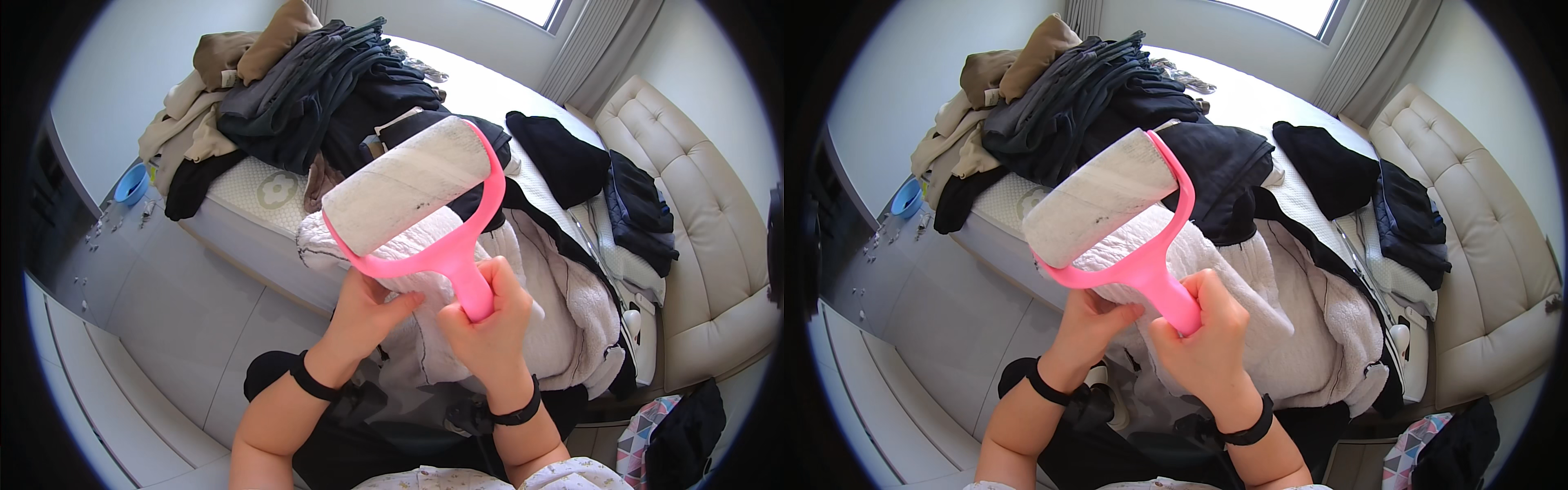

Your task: The person cleans a fleece-lined garment using a lint roller, repeatedly rolling it over different areas of the lining and picking off debris by hand.

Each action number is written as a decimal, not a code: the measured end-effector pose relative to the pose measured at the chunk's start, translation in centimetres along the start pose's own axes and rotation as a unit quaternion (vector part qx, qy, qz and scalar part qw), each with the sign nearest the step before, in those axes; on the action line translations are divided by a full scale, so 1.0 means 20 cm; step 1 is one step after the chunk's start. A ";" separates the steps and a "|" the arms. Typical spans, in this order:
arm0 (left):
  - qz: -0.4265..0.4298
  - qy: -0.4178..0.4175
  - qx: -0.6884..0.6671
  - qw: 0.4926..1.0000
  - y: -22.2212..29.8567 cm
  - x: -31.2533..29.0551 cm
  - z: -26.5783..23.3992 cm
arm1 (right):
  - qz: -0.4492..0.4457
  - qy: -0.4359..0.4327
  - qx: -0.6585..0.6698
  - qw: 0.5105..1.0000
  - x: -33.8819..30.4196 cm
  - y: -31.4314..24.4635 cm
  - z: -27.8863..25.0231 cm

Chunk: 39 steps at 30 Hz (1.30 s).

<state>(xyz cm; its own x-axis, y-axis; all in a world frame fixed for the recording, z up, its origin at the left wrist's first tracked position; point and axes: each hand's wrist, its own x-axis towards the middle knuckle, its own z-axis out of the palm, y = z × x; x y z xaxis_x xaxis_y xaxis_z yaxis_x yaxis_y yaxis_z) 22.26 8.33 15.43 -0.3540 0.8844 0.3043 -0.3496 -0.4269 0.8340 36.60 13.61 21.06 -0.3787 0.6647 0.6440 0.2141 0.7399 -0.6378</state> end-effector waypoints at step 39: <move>0.025 -0.004 0.001 1.000 -0.02 -0.01 0.01 | -0.010 -0.002 -0.025 1.000 0.01 0.01 0.02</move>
<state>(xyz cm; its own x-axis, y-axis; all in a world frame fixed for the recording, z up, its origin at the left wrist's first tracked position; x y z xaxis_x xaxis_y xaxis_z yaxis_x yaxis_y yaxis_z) 22.60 8.34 15.16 -0.3635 0.8632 0.3504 -0.3305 -0.4712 0.8178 36.31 13.80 20.90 -0.3873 0.6495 0.6544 0.2510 0.7572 -0.6030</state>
